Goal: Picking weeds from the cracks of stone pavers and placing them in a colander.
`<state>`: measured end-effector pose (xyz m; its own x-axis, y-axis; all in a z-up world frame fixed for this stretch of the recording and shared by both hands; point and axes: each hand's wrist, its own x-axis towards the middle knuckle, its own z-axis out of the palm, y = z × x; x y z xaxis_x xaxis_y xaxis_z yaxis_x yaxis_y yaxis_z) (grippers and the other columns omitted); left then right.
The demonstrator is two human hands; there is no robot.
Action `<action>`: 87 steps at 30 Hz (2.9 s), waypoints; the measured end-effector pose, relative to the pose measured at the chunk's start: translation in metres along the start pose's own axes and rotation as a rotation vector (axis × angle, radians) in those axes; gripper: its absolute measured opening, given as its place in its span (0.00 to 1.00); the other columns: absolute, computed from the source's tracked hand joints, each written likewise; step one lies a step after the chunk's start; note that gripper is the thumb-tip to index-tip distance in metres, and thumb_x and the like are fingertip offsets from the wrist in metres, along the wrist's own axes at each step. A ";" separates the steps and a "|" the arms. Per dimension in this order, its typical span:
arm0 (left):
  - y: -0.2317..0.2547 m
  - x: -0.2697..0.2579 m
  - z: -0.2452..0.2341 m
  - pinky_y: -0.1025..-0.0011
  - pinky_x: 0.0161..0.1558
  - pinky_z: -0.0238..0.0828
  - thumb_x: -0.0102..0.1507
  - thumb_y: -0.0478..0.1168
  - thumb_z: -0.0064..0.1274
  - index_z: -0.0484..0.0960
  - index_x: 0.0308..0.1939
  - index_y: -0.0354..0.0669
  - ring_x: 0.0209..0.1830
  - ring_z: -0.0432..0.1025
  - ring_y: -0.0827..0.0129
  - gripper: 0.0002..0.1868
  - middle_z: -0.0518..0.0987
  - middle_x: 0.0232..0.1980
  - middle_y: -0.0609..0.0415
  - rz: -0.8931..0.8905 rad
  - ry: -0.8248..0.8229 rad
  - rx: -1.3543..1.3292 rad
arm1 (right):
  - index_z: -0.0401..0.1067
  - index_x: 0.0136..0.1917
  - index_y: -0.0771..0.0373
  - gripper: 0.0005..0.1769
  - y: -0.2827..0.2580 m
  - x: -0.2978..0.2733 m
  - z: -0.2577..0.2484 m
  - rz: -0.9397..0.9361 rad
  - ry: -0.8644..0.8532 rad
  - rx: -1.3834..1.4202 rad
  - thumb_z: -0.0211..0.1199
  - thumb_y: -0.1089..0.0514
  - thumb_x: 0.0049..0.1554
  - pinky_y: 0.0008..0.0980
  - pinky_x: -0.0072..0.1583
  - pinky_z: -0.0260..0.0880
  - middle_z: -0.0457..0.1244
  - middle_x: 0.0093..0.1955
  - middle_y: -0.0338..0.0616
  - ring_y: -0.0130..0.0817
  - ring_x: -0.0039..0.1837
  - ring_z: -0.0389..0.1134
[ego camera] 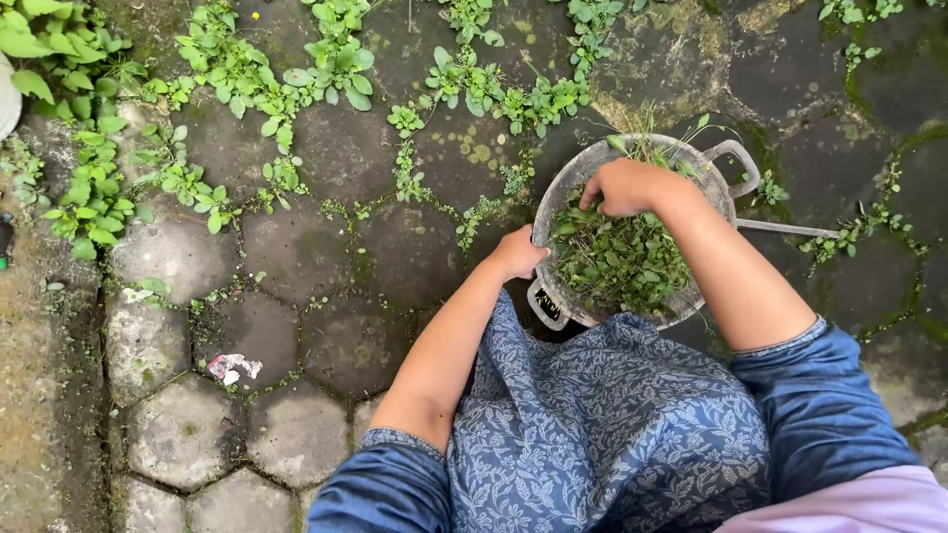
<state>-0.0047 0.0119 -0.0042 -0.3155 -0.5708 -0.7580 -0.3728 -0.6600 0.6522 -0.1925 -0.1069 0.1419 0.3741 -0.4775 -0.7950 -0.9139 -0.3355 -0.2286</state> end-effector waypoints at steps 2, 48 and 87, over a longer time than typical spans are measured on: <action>-0.006 0.006 0.001 0.60 0.43 0.83 0.63 0.38 0.54 0.70 0.67 0.45 0.49 0.79 0.60 0.28 0.80 0.55 0.47 0.019 -0.017 -0.089 | 0.81 0.61 0.40 0.24 -0.007 -0.003 0.000 0.025 0.021 -0.012 0.65 0.59 0.52 0.41 0.63 0.72 0.74 0.54 0.44 0.42 0.56 0.74; -0.198 -0.122 -0.220 0.66 0.33 0.83 0.65 0.30 0.52 0.69 0.47 0.45 0.26 0.74 0.71 0.11 0.78 0.43 0.53 0.138 0.762 -1.145 | 0.80 0.57 0.53 0.19 -0.132 0.134 0.108 -0.386 0.502 -0.151 0.68 0.45 0.55 0.42 0.57 0.73 0.67 0.53 0.41 0.43 0.59 0.70; -0.099 -0.118 -0.089 0.48 0.75 0.47 0.54 0.54 0.69 0.39 0.80 0.56 0.77 0.52 0.50 0.63 0.50 0.81 0.48 -0.032 0.501 0.718 | 0.75 0.53 0.58 0.16 -0.143 0.107 0.122 -0.463 0.682 -0.012 0.66 0.48 0.57 0.40 0.54 0.72 0.66 0.50 0.43 0.44 0.55 0.69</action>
<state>0.1473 0.1012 0.0209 0.0619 -0.8161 -0.5746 -0.8876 -0.3083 0.3423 -0.0410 -0.0107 0.0209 0.7297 -0.6756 -0.1053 -0.6432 -0.6261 -0.4408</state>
